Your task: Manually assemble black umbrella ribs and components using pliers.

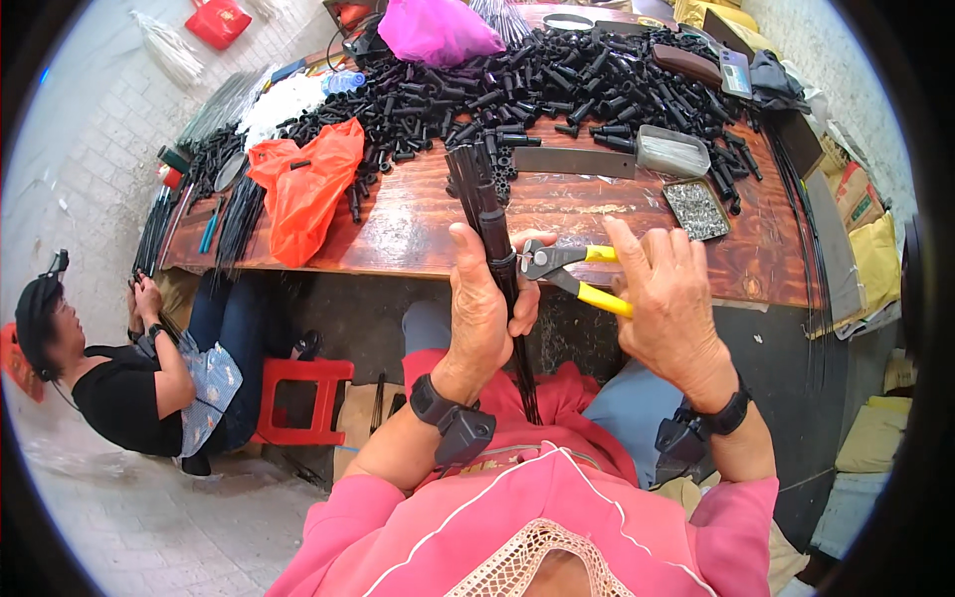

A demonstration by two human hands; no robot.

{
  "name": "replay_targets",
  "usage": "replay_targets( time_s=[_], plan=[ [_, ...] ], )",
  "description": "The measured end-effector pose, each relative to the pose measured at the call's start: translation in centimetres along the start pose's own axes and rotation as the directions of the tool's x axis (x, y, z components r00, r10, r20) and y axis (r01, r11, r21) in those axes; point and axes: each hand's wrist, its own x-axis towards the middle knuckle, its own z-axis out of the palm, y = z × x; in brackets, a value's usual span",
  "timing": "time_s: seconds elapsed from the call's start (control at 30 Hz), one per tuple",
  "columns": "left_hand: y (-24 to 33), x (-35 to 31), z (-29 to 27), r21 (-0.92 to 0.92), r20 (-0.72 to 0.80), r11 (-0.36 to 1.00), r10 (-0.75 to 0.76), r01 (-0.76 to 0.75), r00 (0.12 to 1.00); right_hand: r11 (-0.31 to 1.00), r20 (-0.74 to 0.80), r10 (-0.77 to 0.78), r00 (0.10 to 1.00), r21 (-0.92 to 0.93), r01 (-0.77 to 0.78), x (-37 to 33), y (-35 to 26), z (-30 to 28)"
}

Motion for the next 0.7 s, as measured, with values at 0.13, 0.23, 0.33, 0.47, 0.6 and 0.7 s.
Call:
replay_targets(
  time_s=[0.13,0.23,0.33,0.47,0.6,0.7],
  plan=[
    [-0.1,0.1,0.2,-0.007,-0.005,1.000,0.000,0.000,1.000,0.995,0.024,-0.027,0.999,0.099,0.025,0.2,0.9,0.0],
    [-0.2,0.4,0.4,0.086,0.006,0.996,-0.010,0.009,1.000,0.957,0.032,0.060,0.998,0.281,-0.067,-1.1,0.3,2.0],
    [-0.5,0.8,0.2,0.030,-0.021,1.000,-0.001,0.002,1.000,0.811,0.169,0.184,0.968,0.530,-0.247,-1.7,0.2,3.1],
    [-0.2,1.4,-0.4,0.080,0.016,0.996,0.043,-0.044,0.999,0.673,0.226,0.235,0.945,0.664,-0.326,-1.4,2.2,1.7],
    [-0.4,1.5,-0.2,0.070,0.037,0.997,0.019,-0.021,0.999,0.809,0.141,0.428,0.893,0.380,-0.448,-0.4,9.7,1.0],
    [-1.0,1.8,-0.3,-0.044,0.000,0.999,-0.002,0.002,1.000,0.812,0.181,0.517,0.837,0.207,-0.546,-0.3,16.4,2.6]
  ],
)
